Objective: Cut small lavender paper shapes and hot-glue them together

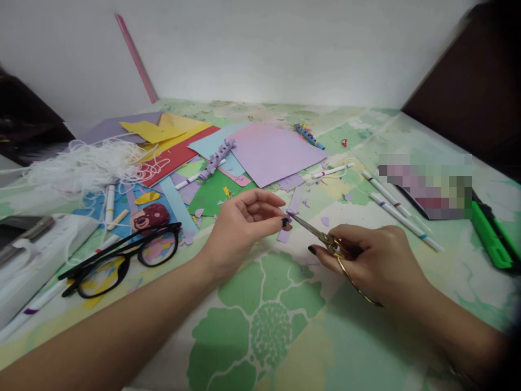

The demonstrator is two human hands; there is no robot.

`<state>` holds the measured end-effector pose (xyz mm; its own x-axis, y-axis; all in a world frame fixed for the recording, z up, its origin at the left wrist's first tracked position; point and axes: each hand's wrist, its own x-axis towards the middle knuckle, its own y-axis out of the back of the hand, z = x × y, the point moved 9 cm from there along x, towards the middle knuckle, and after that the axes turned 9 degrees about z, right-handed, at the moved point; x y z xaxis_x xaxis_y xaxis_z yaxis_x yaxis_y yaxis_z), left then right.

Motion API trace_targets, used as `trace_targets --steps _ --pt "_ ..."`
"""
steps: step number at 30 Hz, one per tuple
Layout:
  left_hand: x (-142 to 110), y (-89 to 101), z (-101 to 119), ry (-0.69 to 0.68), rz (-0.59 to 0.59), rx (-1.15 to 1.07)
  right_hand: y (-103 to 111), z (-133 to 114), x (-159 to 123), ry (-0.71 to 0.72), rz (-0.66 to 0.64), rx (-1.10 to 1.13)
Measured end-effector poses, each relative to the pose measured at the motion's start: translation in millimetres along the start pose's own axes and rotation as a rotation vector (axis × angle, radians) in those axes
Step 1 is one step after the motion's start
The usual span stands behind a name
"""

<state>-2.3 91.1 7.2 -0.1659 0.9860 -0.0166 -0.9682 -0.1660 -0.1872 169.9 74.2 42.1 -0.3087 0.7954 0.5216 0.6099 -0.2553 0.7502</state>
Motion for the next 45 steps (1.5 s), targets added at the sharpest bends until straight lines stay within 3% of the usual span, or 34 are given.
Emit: trace_targets --steps 19,31,45 --pt "0 -3.6 -4 0.038 -0.045 -0.088 -12 4 -1 -0.137 -0.146 0.101" --pt "-3 -12.1 -9 0.026 -0.124 -0.105 -7 -5 -2 -0.004 -0.016 -0.052" --pt "-3 -11.7 -8 0.006 -0.12 -0.039 -3 -8 -1 0.049 0.038 -0.074"
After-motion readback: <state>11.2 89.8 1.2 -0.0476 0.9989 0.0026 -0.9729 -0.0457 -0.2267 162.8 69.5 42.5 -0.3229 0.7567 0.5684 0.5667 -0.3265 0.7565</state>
